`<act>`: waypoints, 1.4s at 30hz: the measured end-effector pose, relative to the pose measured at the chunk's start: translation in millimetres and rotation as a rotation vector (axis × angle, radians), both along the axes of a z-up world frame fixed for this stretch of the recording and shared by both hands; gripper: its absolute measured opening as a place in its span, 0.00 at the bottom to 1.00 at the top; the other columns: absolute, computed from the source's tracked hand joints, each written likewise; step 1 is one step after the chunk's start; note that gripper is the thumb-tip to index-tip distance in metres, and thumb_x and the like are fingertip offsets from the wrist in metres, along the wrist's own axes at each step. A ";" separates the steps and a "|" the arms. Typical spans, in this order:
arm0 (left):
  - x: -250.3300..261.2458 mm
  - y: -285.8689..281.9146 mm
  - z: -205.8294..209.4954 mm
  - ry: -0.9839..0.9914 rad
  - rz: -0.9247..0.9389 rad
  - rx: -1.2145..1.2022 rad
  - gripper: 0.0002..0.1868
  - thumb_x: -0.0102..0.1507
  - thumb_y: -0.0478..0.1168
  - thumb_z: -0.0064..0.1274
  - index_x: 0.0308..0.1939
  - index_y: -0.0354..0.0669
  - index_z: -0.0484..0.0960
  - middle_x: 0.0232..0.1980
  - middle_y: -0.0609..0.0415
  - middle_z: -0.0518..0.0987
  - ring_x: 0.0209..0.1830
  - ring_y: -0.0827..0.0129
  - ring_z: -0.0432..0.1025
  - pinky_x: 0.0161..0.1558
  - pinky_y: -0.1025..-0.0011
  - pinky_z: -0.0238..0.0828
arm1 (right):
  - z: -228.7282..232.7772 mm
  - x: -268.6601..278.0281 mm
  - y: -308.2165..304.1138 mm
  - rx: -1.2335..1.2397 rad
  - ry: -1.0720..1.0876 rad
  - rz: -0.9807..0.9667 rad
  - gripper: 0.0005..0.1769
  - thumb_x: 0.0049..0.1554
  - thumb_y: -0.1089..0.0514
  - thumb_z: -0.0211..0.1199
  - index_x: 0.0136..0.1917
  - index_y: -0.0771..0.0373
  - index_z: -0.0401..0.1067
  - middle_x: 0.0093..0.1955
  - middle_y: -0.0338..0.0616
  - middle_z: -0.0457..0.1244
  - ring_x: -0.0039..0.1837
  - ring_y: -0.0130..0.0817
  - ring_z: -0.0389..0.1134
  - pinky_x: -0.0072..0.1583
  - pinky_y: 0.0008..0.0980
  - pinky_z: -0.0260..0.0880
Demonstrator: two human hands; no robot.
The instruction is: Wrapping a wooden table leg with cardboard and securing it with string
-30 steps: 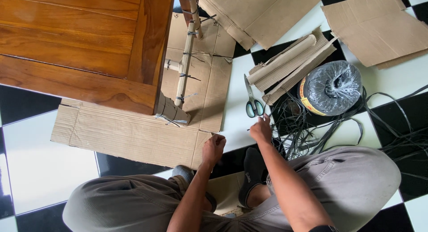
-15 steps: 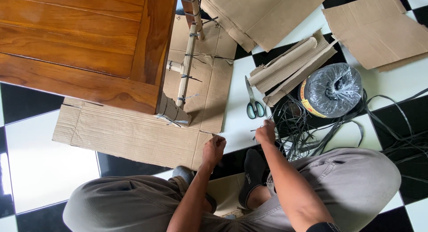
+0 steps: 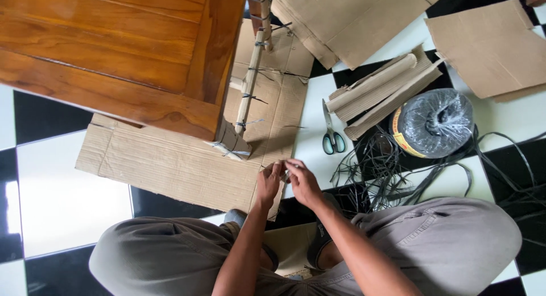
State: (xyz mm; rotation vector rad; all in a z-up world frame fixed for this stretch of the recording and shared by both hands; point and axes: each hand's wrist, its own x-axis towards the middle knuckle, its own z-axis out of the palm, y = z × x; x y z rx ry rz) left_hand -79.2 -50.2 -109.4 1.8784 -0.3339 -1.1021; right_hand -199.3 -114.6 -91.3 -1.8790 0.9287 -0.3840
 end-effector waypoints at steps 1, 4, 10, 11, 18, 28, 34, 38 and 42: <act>3.1 1.0 -0.7 -0.003 0.010 0.001 0.23 0.66 0.56 0.47 0.45 0.44 0.89 0.39 0.45 0.86 0.47 0.60 0.79 0.54 0.59 0.72 | -2.5 0.7 4.9 0.001 -0.003 0.010 0.23 0.60 0.71 0.52 0.67 0.65 0.73 0.69 0.55 0.64 0.57 0.55 0.73 0.60 0.50 0.74; 10.5 5.9 -7.3 0.000 0.094 -0.020 0.16 0.65 0.48 0.52 0.45 0.44 0.90 0.38 0.47 0.86 0.44 0.63 0.79 0.51 0.62 0.72 | -9.4 0.7 13.8 0.084 -0.008 0.119 0.19 0.62 0.66 0.51 0.60 0.57 0.78 0.67 0.45 0.66 0.49 0.47 0.76 0.54 0.48 0.77; 20.4 14.0 -26.9 -0.062 0.145 0.084 0.13 0.60 0.48 0.57 0.44 0.52 0.90 0.36 0.59 0.87 0.43 0.67 0.81 0.51 0.70 0.71 | -47.4 -2.7 3.8 0.099 0.279 0.082 0.14 0.58 0.59 0.60 0.55 0.52 0.82 0.54 0.45 0.72 0.56 0.51 0.74 0.56 0.45 0.78; 21.7 14.5 -30.1 -0.126 0.018 0.117 0.11 0.60 0.50 0.58 0.42 0.58 0.91 0.36 0.60 0.87 0.45 0.64 0.81 0.51 0.67 0.72 | -63.7 -3.4 -1.3 0.174 0.292 -0.053 0.13 0.60 0.51 0.61 0.56 0.51 0.80 0.55 0.42 0.72 0.57 0.45 0.74 0.57 0.42 0.77; 11.2 22.8 -24.4 -0.307 -0.338 0.146 0.10 0.59 0.49 0.60 0.43 0.62 0.89 0.36 0.60 0.87 0.48 0.56 0.80 0.51 0.59 0.76 | -54.9 20.1 -12.0 0.665 0.107 -0.340 0.21 0.57 0.42 0.71 0.57 0.56 0.80 0.53 0.46 0.73 0.58 0.39 0.74 0.60 0.42 0.73; 24.7 47.5 -26.7 -0.269 -0.206 0.167 0.11 0.57 0.49 0.59 0.41 0.57 0.90 0.33 0.59 0.86 0.45 0.52 0.81 0.49 0.53 0.75 | -28.3 69.6 6.8 0.673 -0.091 -0.280 0.12 0.57 0.54 0.72 0.52 0.60 0.81 0.43 0.42 0.71 0.47 0.28 0.69 0.52 0.25 0.69; 31.9 51.4 -32.5 -0.289 -0.212 0.170 0.11 0.57 0.49 0.57 0.42 0.60 0.89 0.34 0.60 0.86 0.45 0.51 0.80 0.48 0.51 0.75 | -51.2 80.7 5.3 0.706 -0.097 -0.259 0.14 0.55 0.55 0.73 0.53 0.63 0.79 0.44 0.47 0.70 0.45 0.32 0.73 0.50 0.28 0.73; 33.2 52.7 -23.1 -0.259 -0.186 0.154 0.12 0.58 0.48 0.56 0.43 0.59 0.89 0.37 0.59 0.87 0.46 0.51 0.80 0.50 0.53 0.76 | -31.9 82.0 3.5 0.726 -0.149 -0.305 0.11 0.59 0.56 0.69 0.52 0.63 0.77 0.42 0.48 0.68 0.42 0.33 0.73 0.48 0.29 0.74; 42.9 50.9 -16.5 -0.334 -0.130 0.171 0.14 0.61 0.44 0.53 0.48 0.55 0.89 0.42 0.52 0.87 0.49 0.48 0.80 0.52 0.52 0.76 | -31.7 86.7 -7.1 0.716 -0.216 -0.450 0.10 0.59 0.52 0.68 0.49 0.58 0.74 0.37 0.38 0.65 0.35 0.23 0.67 0.38 0.19 0.65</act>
